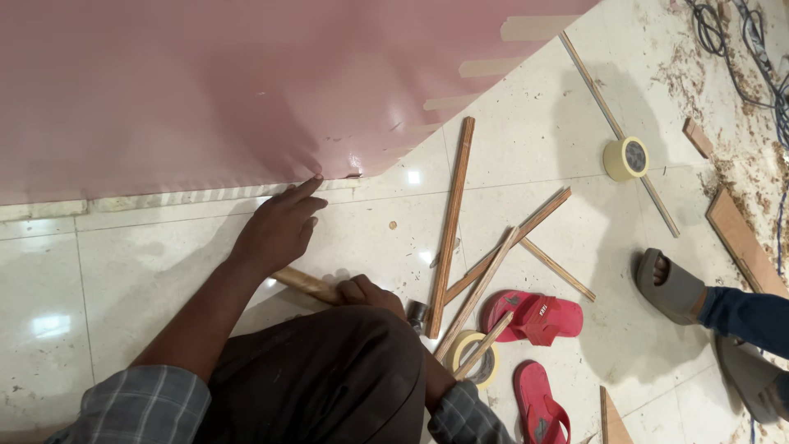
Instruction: The person is installing a wooden baseboard along the bottom of a pink wall. They use a wooden mallet to tap the baseboard into place and apply masking tape to secure sections. The person also handles small wooden sticks and a roll of tape during the process.
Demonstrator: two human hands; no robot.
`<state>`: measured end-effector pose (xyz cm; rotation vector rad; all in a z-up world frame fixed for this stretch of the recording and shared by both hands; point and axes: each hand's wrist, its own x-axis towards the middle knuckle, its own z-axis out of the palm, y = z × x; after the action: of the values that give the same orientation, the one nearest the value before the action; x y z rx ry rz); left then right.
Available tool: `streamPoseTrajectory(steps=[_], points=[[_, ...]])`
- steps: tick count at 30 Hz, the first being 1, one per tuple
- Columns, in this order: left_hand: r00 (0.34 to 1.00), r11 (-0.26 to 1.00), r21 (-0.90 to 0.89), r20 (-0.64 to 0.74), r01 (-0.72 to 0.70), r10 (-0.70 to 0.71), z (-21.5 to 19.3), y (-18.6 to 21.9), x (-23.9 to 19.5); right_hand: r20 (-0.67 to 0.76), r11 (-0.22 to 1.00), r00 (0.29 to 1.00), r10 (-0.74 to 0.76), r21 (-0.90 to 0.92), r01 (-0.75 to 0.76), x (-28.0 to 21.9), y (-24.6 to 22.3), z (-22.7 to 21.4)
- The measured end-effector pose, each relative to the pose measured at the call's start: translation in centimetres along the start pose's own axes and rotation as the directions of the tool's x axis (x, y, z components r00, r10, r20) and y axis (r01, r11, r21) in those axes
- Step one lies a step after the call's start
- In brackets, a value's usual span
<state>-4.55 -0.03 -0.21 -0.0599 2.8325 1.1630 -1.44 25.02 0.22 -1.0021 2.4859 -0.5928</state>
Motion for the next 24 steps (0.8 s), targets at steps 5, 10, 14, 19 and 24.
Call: streamPoseTrajectory(steps=[5, 10, 14, 19, 24], points=[[0.99, 0.992, -0.079, -0.089, 0.1, -0.107, -2.6, -0.1, 0.6, -0.229, 0.985, 0.959, 0.168, 0.013, -0.17, -0.7, 1.8, -1.8], [0.989, 0.941, 0.325, -0.081, -0.092, 0.125, -1.0, -0.1, 1.1, -0.262, 0.939, 0.918, 0.299, -0.092, -0.332, -0.5, 3.7, -2.7], [0.992, 0.87, 0.486, -0.041, -0.086, 0.121, 1.4, 0.2, 1.1, -0.3, 0.908, 0.869, 0.393, -0.021, -0.418, -0.1, 2.9, -2.0], [0.99, 0.812, 0.579, -0.061, -0.07, 0.129, 1.9, 0.1, 1.1, -0.359, 0.893, 0.831, 0.424, 0.015, -0.449, 0.3, 1.4, -1.3], [0.99, 0.765, 0.641, -0.062, -0.06, 0.13, 2.0, 0.0, 0.4, -0.239, 0.881, 0.863, 0.445, -0.057, -0.47, 1.1, 0.7, -0.3]])
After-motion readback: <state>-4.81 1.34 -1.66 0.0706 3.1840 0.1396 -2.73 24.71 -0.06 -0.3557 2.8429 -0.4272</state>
